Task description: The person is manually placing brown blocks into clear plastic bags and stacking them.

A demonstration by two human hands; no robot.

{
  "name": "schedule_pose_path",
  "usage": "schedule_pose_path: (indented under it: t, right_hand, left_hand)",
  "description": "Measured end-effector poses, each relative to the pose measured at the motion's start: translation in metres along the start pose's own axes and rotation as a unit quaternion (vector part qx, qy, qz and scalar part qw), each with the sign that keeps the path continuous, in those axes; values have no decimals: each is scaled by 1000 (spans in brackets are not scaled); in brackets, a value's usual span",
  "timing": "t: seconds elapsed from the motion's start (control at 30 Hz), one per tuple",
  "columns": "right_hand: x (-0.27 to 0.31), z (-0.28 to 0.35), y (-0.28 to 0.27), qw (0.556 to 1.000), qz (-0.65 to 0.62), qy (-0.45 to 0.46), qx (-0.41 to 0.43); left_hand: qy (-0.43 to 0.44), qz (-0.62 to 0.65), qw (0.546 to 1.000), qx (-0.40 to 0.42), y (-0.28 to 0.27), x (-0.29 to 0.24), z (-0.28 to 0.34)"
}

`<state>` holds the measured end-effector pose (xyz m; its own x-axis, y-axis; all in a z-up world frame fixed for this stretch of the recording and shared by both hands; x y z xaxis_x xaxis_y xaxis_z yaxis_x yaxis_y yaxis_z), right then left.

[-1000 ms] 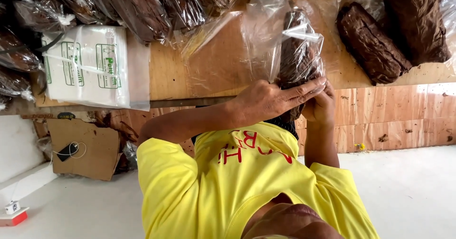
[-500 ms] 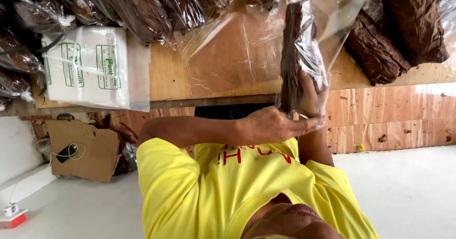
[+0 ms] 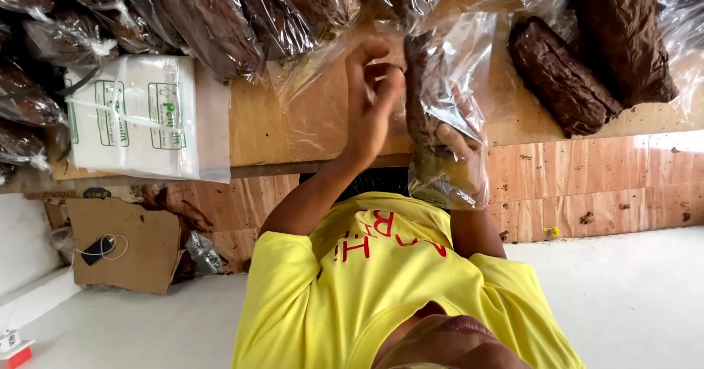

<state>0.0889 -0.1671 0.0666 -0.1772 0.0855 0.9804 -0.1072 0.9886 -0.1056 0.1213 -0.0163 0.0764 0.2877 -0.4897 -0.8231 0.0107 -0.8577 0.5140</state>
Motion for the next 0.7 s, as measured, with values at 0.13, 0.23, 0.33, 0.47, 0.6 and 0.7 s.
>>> schedule_pose_path:
  t: [0.13,0.23,0.33,0.47,0.6,0.7]
  right_hand:
    - [-11,0,4,999,13,37,8]
    - [-30,3,-5,993,-120,-4,-6]
    - [-30,13,-12,998,39,-56,18]
    - [-22,20,-6,965,234,-109,53]
    - [-31,13,-11,997,74,-23,23]
    - [-40,10,-13,998,-45,42,-4]
  left_hand:
    - [-97,219,970,27,-4,32,-5]
    - [-154,233,960,-21,-8,40,1]
    - [-173,246,953,-28,-9,49,3]
    - [-199,230,951,-51,-18,58,1]
    - [-150,219,963,-41,-23,53,-5]
    - [-118,201,972,-25,-21,41,-8]
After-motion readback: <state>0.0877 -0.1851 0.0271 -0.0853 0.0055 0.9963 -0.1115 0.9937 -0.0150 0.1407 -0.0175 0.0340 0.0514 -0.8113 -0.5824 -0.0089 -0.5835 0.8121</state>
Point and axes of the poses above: each hand's wrist, its own z-axis away from the middle knuckle, its own y-axis out of the palm, x = y × z, the point moved 10 cm from there along -z, towards the middle knuckle, and after that the axes turned 14 degrees about z, right-handed, at the moved point
